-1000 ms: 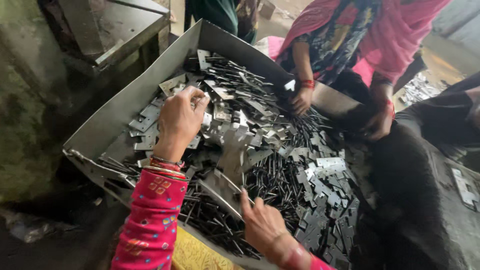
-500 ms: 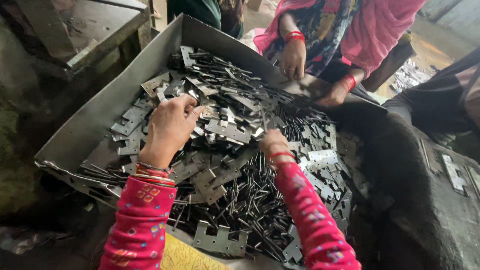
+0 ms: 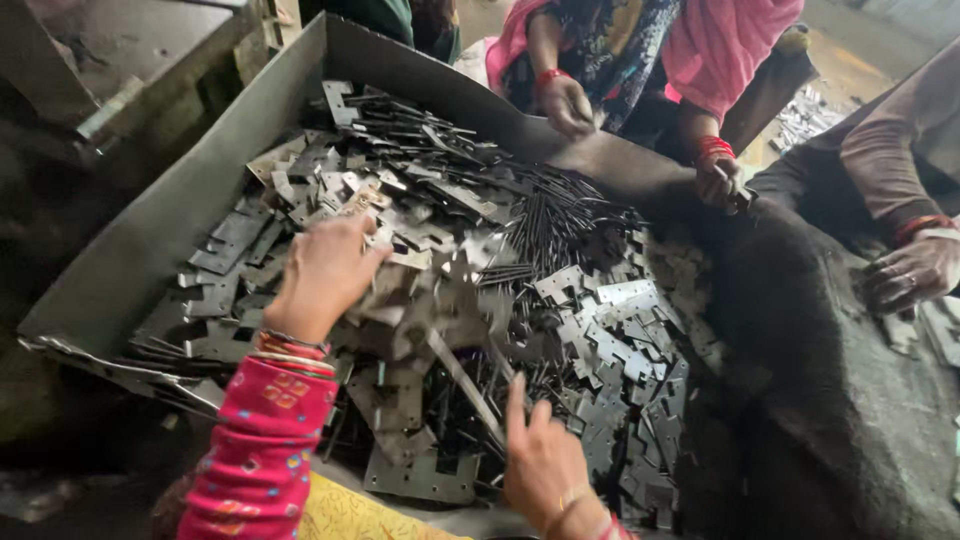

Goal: The person sits on the floor and assembles small metal brackets by inserting pins into them. She picks up brackets and pins from a large pile, aligns them, and places the assembled units onto a nearby surface. Other workers are visible in the background performing similar tasks.

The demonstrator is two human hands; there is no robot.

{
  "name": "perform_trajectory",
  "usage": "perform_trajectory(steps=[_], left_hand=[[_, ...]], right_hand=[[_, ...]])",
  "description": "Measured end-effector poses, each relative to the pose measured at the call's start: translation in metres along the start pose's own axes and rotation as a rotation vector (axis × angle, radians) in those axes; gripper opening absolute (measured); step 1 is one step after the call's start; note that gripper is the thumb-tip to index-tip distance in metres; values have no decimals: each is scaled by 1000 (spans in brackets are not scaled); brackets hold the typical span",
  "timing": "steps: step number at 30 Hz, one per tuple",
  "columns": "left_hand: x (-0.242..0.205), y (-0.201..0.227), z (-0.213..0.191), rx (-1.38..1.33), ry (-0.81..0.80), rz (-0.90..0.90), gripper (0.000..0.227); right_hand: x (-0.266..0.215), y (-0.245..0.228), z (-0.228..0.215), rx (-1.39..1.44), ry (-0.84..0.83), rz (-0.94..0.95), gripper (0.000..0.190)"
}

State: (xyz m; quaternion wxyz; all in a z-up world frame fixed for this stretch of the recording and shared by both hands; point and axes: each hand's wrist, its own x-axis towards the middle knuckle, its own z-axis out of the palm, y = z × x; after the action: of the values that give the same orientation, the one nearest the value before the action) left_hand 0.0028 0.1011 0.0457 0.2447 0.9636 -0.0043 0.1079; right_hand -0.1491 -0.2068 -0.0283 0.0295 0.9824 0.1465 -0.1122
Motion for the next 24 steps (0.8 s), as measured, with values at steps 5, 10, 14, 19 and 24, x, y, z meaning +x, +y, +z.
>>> perform_trajectory(steps=[5, 10, 14, 19, 24], left_hand=[[-7, -4, 2, -74, -36, 19, 39], [-6, -4, -6, -36, -61, -36, 40], [-5, -4, -18, -47, -79, -87, 40], [-7, 0, -25, -61, -41, -123, 38], [-6, -9, -23, -80, 19, -128, 34]], right_hand=[[-38, -19, -11, -14, -29, -111, 90], [-39, -22, -60, 80, 25, -79, 93], [-1, -18, -94, 102, 191, -64, 83], [179, -41, -84, 25, -31, 193, 73], [217, -58, -33, 258, 117, 24, 76]])
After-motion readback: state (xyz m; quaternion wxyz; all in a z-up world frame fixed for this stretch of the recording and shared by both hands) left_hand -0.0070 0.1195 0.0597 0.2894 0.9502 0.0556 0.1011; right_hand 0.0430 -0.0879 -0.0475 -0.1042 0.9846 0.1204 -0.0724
